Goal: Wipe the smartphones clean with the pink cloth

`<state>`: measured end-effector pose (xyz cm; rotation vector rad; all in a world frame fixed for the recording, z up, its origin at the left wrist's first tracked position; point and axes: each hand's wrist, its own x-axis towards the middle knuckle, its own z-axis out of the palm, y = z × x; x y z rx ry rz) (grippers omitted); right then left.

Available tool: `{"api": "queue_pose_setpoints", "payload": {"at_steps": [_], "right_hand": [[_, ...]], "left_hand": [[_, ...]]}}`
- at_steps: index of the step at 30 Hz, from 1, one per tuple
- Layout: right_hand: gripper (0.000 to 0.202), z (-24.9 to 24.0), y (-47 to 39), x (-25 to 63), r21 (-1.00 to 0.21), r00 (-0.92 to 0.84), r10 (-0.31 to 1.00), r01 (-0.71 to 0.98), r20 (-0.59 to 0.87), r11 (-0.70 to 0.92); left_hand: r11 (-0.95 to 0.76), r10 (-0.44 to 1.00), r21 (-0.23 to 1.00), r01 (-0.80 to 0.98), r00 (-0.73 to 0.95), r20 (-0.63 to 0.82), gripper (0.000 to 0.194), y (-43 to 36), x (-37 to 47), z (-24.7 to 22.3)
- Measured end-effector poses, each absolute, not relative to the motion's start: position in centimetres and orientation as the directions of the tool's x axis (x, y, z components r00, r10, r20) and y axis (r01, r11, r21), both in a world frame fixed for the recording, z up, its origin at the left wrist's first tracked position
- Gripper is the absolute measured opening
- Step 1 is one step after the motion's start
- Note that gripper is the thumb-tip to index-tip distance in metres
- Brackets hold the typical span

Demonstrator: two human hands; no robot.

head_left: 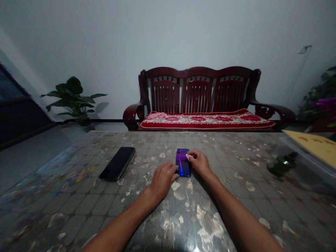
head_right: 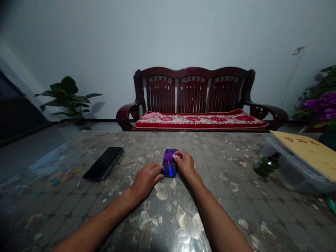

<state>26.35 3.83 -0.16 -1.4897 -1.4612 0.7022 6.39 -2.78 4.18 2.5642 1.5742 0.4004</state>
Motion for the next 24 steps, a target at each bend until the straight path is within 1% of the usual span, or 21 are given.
{"api": "queue_pose_setpoints", "payload": {"at_steps": [2, 5, 8, 10, 14, 18, 24], "right_hand": [[0.017, 0.6, 3.9, 26.5, -0.808, 0.072, 0.971, 0.571, 0.229, 0.148], [0.014, 1.8, 3.6, 26.3, -0.654, -0.061, 0.958, 0.718, 0.282, 0.238], [0.015, 2.3, 3.1, 26.2, -0.554, -0.158, 0.939, 0.773, 0.304, 0.309], [0.018, 2.2, 2.8, 26.3, -0.526, -0.215, 0.922, 0.769, 0.322, 0.363], [0.026, 1.6, 3.3, 26.9, -0.480, -0.316, 0.874, 0.741, 0.368, 0.470], [0.027, 1.6, 5.8, 27.0, -0.435, -0.354, 0.857, 0.749, 0.375, 0.499], [0.023, 1.8, 7.9, 26.6, -0.413, -0.405, 0.829, 0.727, 0.386, 0.548]], "left_hand": [[-0.556, 0.825, 0.187, 0.810, 0.511, 0.242, 0.028, -2.7, 6.2, 3.1], [-0.662, 0.733, 0.128, 0.739, 0.601, 0.319, 0.019, -2.3, 6.1, 1.6], [-0.727, 0.660, 0.079, 0.683, 0.661, 0.358, 0.015, -2.1, 6.0, 0.7], [-0.742, 0.641, 0.070, 0.667, 0.673, 0.370, 0.015, -2.0, 5.9, 0.4], [-0.745, 0.640, 0.096, 0.660, 0.668, 0.379, 0.015, -2.1, 5.9, 0.1], [-0.735, 0.654, 0.101, 0.670, 0.663, 0.364, 0.014, -2.0, 6.2, 0.0], [-0.747, 0.642, 0.085, 0.660, 0.680, 0.354, 0.012, -2.2, 6.4, 0.1]]}}
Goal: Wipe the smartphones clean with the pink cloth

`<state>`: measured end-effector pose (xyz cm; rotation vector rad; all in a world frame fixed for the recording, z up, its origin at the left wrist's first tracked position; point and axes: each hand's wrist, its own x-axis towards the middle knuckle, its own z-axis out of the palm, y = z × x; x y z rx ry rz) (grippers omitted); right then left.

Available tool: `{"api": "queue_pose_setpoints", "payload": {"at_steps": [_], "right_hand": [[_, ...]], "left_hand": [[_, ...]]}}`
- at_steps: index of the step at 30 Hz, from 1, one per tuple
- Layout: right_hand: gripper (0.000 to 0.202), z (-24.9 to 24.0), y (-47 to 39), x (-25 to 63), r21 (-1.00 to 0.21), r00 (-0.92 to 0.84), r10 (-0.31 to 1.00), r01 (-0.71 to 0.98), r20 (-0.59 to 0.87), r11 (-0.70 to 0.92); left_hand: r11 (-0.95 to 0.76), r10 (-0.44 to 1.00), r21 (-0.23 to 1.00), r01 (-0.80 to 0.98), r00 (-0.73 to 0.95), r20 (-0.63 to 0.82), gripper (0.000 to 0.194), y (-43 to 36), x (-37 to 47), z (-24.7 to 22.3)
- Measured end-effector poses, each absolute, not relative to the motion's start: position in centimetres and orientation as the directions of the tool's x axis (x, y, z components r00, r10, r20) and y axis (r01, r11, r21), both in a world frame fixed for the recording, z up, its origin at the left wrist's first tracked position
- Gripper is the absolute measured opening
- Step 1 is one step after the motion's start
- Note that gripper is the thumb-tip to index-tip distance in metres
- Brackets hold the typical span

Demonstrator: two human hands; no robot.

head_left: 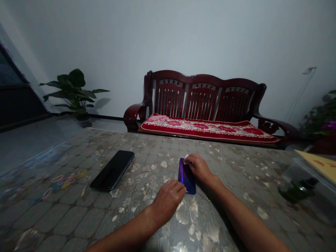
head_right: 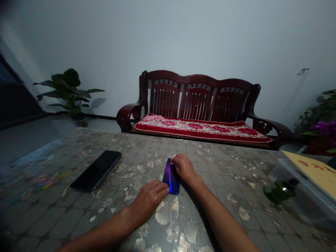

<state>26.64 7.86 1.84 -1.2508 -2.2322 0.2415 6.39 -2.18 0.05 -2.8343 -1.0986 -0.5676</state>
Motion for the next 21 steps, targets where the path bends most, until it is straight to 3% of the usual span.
{"api": "queue_pose_setpoints", "payload": {"at_steps": [8, 15, 21], "right_hand": [[0.029, 2.1, 5.8, 27.0, -0.415, -0.497, 0.785, 0.667, 0.370, 0.619], [0.024, 1.3, 8.4, 26.7, -0.458, -0.368, 0.845, 0.719, 0.388, 0.523], [0.027, 2.0, 6.9, 27.0, -0.385, -0.489, 0.805, 0.709, 0.335, 0.591]], "left_hand": [[-0.737, 0.661, 0.118, 0.665, 0.672, 0.334, 0.017, -2.4, 6.7, 0.0], [-0.730, 0.667, 0.107, 0.675, 0.670, 0.325, 0.015, -2.6, 6.8, 0.0], [-0.736, 0.663, 0.092, 0.671, 0.685, 0.301, 0.013, -2.7, 6.9, 0.3]]}}
